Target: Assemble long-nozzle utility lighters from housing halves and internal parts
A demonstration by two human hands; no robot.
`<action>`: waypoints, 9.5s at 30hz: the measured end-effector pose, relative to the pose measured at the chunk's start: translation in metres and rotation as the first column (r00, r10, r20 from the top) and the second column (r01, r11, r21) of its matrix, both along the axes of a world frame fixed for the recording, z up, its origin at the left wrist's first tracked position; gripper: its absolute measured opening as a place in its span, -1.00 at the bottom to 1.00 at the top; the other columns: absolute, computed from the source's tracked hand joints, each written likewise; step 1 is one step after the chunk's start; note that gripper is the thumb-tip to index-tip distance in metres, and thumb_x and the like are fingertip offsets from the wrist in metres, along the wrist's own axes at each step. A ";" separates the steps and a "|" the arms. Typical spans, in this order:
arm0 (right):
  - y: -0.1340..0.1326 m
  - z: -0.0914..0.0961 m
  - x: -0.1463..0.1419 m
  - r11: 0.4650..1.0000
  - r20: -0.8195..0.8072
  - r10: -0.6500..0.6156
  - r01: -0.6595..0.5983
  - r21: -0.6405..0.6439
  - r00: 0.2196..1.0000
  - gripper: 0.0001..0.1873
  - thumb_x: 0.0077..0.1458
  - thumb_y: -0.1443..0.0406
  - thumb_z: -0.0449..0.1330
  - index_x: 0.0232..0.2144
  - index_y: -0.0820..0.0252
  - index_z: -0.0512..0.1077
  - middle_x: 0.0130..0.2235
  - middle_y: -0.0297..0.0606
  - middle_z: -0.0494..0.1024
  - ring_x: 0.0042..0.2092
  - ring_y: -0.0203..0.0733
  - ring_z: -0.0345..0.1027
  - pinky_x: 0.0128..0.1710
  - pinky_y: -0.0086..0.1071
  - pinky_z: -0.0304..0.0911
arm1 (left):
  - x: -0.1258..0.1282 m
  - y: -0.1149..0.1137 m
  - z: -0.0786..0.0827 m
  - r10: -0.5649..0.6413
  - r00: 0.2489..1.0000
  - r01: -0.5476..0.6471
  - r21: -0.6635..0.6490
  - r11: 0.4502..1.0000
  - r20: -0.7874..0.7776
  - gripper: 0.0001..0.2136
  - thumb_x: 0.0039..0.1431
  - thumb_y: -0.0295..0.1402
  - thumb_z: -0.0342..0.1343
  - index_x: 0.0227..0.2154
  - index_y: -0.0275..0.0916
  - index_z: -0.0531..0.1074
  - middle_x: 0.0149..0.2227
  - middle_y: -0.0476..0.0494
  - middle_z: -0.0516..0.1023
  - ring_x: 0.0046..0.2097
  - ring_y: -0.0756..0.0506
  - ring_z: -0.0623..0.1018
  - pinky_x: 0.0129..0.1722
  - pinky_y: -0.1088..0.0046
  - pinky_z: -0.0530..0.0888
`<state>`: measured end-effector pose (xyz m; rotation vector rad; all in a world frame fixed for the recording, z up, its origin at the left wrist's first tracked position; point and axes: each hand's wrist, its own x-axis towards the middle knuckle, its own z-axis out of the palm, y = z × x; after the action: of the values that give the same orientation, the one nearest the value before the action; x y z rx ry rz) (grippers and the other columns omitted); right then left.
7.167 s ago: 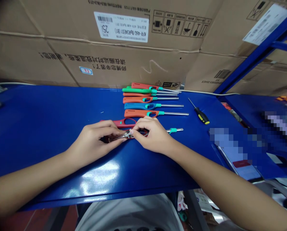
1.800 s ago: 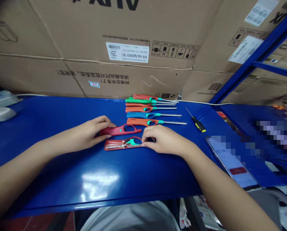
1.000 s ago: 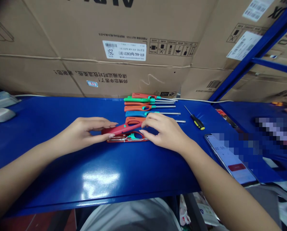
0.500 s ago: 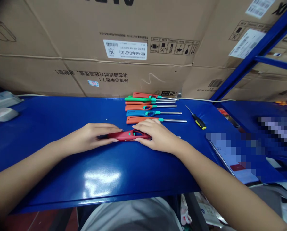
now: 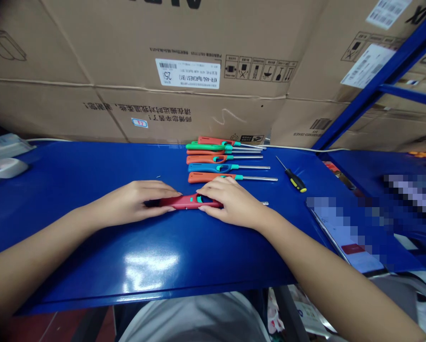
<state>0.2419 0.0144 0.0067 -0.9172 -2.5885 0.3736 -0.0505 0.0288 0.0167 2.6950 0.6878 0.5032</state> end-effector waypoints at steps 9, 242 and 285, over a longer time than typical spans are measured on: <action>0.000 -0.002 0.000 0.999 -0.033 -0.016 0.015 -0.036 0.999 -0.65 0.21 0.22 0.27 0.04 0.14 0.49 0.05 -0.10 0.54 0.10 -0.02 0.38 0.12 -0.08 0.25 | 0.005 -0.002 0.001 0.015 0.999 -0.015 -0.001 1.000 -0.038 -0.74 0.30 -0.31 0.16 0.01 -0.23 0.54 -0.06 -0.20 0.64 -0.04 -0.15 0.60 -0.04 0.35 0.50; 0.006 0.027 -0.034 0.855 -0.503 -0.486 0.269 -0.443 0.715 -0.68 0.17 0.07 0.16 -0.19 0.17 0.50 -0.47 -0.35 0.47 -0.50 -0.25 0.26 -0.48 -0.37 0.21 | 0.023 -0.021 -0.019 0.236 0.971 -0.237 0.050 0.970 0.027 -0.66 0.35 -0.21 0.06 0.09 -0.24 0.48 -0.07 -0.24 0.52 -0.06 -0.17 0.54 -0.05 0.28 0.52; -0.001 0.034 -0.034 0.849 -0.798 -0.523 0.097 -0.520 0.299 -0.64 0.22 -0.06 0.09 -0.31 0.09 0.29 -0.32 -0.32 0.48 -0.60 -0.40 0.23 -0.69 -0.46 0.20 | 0.031 -0.026 -0.018 0.356 0.895 -0.249 -0.361 0.899 0.269 -0.58 0.14 -0.12 0.29 0.01 -0.21 0.54 -0.12 -0.17 0.58 -0.25 -0.06 0.55 -0.32 0.43 0.52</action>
<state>0.2081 0.0129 0.0410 -0.9143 -1.2103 0.9748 -0.0195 0.0024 -0.0017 2.1393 1.0046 0.8220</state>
